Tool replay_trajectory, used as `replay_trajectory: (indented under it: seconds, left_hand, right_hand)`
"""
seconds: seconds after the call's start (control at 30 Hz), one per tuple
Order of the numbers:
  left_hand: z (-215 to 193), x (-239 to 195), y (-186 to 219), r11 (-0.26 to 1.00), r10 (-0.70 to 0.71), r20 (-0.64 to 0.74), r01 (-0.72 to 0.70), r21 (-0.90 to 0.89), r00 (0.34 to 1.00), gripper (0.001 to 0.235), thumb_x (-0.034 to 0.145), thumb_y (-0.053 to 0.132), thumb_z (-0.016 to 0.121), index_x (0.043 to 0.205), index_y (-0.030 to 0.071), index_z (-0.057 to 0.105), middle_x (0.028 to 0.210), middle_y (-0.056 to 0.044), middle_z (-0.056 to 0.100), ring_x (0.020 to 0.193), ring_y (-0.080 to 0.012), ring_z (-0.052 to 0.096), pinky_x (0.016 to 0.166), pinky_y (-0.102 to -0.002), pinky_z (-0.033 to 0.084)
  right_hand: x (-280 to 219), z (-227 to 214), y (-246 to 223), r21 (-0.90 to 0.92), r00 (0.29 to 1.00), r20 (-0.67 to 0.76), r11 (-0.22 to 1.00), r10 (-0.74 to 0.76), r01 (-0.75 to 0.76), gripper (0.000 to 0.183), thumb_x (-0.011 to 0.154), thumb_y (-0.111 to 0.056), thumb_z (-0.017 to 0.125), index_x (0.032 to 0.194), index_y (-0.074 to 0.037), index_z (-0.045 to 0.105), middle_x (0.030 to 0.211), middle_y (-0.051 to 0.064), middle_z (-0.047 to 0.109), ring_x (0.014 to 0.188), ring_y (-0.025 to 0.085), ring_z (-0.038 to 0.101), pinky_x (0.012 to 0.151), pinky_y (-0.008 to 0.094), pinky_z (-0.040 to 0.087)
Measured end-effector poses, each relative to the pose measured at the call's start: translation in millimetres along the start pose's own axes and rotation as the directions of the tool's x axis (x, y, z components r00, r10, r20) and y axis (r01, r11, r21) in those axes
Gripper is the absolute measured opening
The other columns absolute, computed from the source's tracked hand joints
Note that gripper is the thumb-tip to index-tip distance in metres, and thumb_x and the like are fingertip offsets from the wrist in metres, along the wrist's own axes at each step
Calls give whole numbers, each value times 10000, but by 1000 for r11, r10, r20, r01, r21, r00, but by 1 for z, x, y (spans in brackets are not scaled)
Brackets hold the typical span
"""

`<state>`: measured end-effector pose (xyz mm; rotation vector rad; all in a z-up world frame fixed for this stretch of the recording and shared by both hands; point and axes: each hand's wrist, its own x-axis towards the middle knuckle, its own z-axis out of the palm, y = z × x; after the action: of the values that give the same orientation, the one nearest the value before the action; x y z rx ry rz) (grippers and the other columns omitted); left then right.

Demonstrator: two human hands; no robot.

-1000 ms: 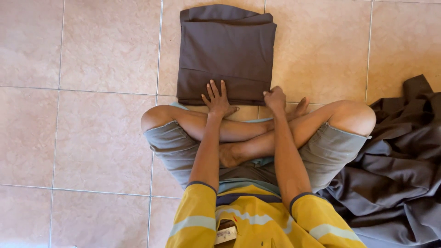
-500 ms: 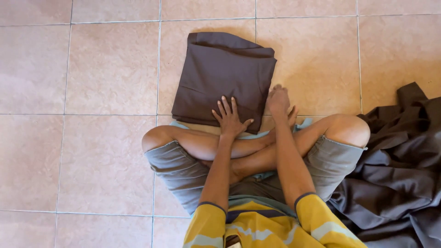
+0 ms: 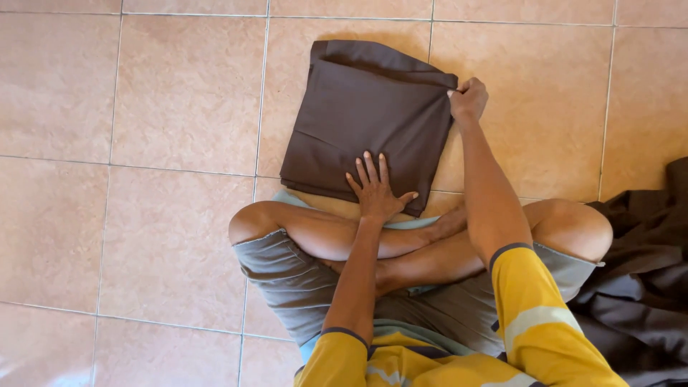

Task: The person sits cross-legged on a tiled floor and folds dark trousers by hand. They smooth the fabric, fold the legs together, fold the garment in half, and then fold it again into a compact rectangle before placing it on a stack.

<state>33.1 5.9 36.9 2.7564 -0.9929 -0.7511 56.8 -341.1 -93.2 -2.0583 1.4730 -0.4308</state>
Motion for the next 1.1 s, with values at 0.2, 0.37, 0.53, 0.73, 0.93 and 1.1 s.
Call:
replay_trajectory:
  seconds: [0.2,0.37,0.53,0.73,0.93,1.1]
  left_hand:
    - [12,9,-3,1000,-6,-85,5,-13,996,1329,719,833,641,1662,113,42,1715,-238,-1,1574,-462,-15,1193,-753,-8]
    - [32,24,-9,999,-23,-1,23,42,1000,1301,759,712,709,1664,136,-28,1717,-218,-81,1573,-442,-102,1202,-746,-69]
    - [81,84,-65,996,-3,-328,-25,-83,945,651,856,530,661,1362,216,397,1533,-141,309,1342,-395,328,1097,-625,293]
    - [-1,100,-185,903,-378,-572,153,-402,728,772,884,411,760,1474,48,420,1437,-210,506,1298,-420,525,1043,-611,476]
    - [0,125,-219,738,-529,-245,298,-605,813,928,617,543,947,1322,103,535,1195,-135,617,1136,-380,619,940,-572,505]
    - [-1,147,-246,748,-448,-209,237,-620,869,774,475,558,983,1071,157,696,978,-62,676,963,-332,714,783,-488,556]
  right_hand:
    - [-119,-48,-63,9,978,-142,988,-155,157,584,1138,-368,588,1489,-22,276,1463,290,347,1297,519,529,1013,631,574]
    - [-251,-31,-57,-359,941,-71,888,-332,286,596,1153,-414,432,1634,-81,318,1583,275,353,1413,491,397,973,724,429]
    - [-257,-9,-35,-480,947,4,830,-322,285,622,1136,-451,393,1642,-103,293,1629,251,308,1454,478,337,1070,738,313]
    - [-250,-10,-28,-379,964,103,887,-243,264,637,1149,-492,288,1670,-140,188,1684,221,191,1516,477,226,1123,765,216]
    - [-221,-28,33,-77,956,178,965,-235,252,623,1154,-402,296,1661,-72,145,1654,264,278,1504,477,329,1149,698,289]
    - [-212,-25,39,-253,943,179,913,-280,319,565,1110,-158,455,1615,-2,258,1594,324,368,1469,503,372,1087,710,342]
